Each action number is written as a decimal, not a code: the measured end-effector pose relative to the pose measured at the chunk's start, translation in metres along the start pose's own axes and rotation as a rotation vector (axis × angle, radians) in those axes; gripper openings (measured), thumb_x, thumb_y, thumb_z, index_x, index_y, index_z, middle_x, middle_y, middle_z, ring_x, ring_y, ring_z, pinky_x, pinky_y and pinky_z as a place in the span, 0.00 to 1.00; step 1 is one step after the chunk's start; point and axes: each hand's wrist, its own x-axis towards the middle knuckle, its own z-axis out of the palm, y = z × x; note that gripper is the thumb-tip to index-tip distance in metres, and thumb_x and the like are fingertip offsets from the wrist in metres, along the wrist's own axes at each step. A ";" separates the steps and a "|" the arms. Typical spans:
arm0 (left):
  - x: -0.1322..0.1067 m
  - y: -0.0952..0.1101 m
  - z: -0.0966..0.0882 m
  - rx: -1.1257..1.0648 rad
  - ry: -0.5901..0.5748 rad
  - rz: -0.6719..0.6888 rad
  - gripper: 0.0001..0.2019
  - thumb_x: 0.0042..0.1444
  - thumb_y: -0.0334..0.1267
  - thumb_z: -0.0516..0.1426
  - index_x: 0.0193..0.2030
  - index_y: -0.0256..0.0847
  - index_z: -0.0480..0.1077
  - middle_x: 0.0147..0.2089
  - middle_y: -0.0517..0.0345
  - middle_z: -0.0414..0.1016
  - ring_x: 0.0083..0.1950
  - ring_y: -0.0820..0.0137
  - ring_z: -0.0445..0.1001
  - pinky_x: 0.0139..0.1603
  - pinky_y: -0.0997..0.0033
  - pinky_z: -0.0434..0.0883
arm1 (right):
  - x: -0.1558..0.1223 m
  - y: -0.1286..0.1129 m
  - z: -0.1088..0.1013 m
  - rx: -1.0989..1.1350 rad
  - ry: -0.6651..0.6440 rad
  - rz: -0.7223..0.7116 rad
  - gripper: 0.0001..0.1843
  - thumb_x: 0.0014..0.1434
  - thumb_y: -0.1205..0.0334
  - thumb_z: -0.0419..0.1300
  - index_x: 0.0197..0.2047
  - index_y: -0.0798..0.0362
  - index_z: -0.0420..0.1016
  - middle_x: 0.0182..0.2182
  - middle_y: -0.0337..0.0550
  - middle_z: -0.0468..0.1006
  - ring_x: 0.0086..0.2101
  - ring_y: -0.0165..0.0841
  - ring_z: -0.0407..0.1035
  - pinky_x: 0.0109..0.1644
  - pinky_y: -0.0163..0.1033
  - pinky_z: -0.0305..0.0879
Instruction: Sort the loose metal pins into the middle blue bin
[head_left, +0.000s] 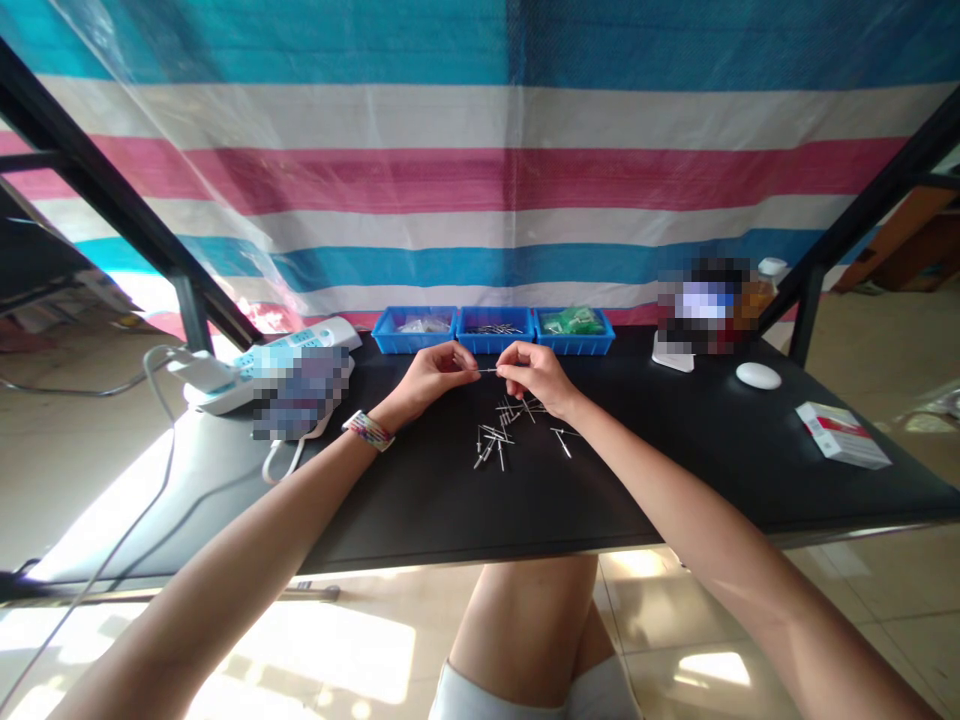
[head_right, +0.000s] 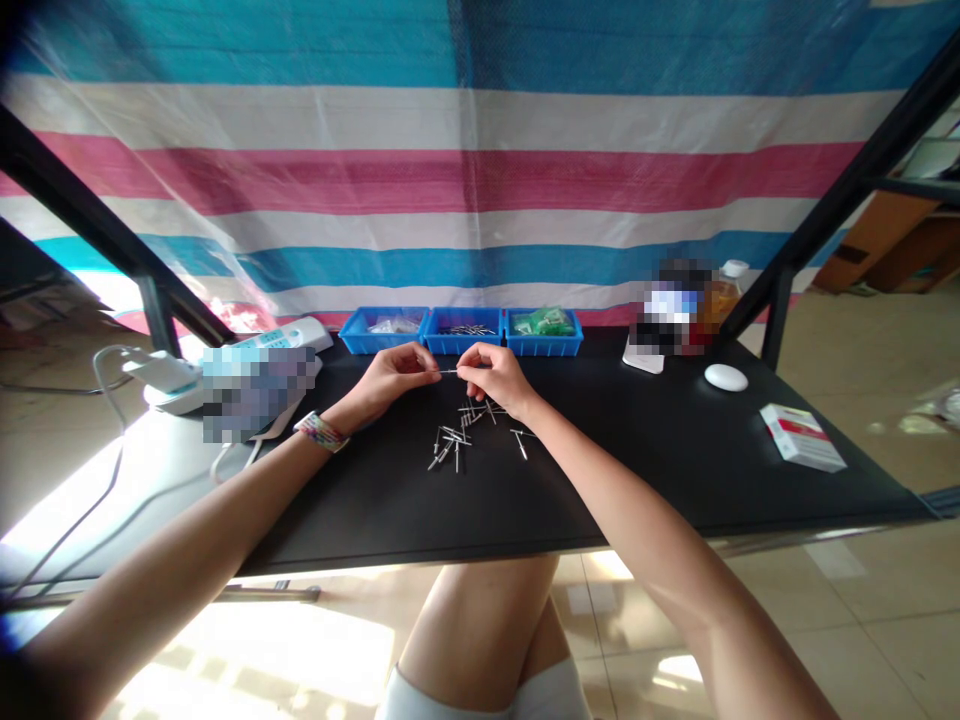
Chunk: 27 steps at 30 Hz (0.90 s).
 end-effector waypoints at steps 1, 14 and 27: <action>0.000 0.001 0.000 0.002 -0.003 0.000 0.21 0.42 0.47 0.77 0.32 0.38 0.74 0.33 0.59 0.77 0.36 0.70 0.74 0.43 0.68 0.71 | 0.000 0.000 0.000 -0.003 0.000 -0.001 0.10 0.49 0.58 0.70 0.31 0.52 0.76 0.23 0.35 0.75 0.19 0.26 0.68 0.19 0.30 0.62; 0.003 -0.008 -0.008 -0.008 -0.106 -0.100 0.22 0.60 0.58 0.63 0.36 0.37 0.79 0.36 0.50 0.80 0.37 0.66 0.76 0.41 0.66 0.71 | 0.003 0.006 0.000 0.014 0.053 -0.069 0.09 0.47 0.61 0.70 0.30 0.52 0.75 0.25 0.35 0.75 0.23 0.28 0.71 0.23 0.32 0.69; 0.000 -0.004 -0.006 0.062 -0.129 -0.099 0.23 0.61 0.58 0.61 0.30 0.38 0.75 0.31 0.54 0.76 0.35 0.67 0.73 0.43 0.66 0.69 | -0.001 0.000 0.002 -0.011 0.028 -0.071 0.08 0.47 0.63 0.69 0.30 0.52 0.74 0.23 0.35 0.75 0.23 0.30 0.71 0.25 0.33 0.69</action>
